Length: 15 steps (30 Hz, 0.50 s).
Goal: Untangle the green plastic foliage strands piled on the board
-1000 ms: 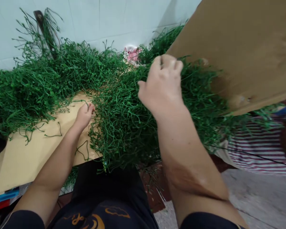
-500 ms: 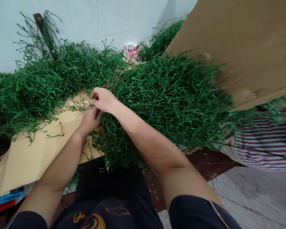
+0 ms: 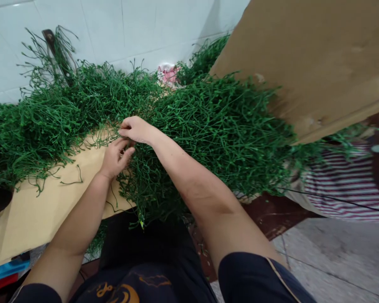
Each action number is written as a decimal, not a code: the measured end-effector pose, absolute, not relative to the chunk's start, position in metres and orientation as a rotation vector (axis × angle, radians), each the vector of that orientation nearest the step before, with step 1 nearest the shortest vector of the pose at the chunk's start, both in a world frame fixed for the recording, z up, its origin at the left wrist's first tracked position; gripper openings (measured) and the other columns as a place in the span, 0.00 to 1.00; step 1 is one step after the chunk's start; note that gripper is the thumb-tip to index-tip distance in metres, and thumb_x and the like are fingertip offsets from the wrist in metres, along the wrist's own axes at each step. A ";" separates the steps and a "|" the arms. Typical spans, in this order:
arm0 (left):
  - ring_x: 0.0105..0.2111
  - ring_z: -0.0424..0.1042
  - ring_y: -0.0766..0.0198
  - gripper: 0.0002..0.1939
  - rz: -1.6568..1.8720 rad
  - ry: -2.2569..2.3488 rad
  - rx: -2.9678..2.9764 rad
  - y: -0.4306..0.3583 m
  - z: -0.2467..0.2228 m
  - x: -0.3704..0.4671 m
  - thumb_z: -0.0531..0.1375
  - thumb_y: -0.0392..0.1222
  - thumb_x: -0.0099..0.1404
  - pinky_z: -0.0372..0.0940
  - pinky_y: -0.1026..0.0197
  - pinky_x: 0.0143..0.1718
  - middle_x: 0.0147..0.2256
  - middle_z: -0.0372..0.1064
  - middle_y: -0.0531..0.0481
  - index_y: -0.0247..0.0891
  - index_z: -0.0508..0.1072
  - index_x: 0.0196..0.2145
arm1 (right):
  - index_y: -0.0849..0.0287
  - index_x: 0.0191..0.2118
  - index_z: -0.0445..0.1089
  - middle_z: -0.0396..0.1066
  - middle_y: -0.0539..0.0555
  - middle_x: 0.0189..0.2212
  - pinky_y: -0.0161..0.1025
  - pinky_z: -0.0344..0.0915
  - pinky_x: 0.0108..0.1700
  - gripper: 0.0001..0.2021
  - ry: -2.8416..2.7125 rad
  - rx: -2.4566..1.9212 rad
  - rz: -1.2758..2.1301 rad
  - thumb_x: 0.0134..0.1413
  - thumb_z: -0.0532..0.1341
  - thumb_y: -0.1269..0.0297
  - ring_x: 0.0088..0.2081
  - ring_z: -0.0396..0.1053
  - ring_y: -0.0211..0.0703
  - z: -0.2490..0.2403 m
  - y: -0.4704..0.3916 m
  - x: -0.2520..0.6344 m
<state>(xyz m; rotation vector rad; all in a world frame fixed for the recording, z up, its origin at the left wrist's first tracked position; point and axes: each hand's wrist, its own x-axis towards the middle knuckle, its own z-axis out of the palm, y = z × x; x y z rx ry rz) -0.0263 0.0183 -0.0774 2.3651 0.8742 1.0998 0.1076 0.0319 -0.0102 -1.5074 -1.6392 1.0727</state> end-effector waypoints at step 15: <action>0.22 0.67 0.73 0.15 1.310 0.916 0.877 0.054 -0.074 -0.059 0.65 0.47 0.53 0.62 0.69 0.27 0.24 0.69 0.56 0.39 0.68 0.35 | 0.64 0.34 0.71 0.70 0.56 0.34 0.38 0.61 0.45 0.06 -2.214 -1.217 0.473 0.53 0.56 0.73 0.39 0.66 0.39 -0.016 -0.011 0.080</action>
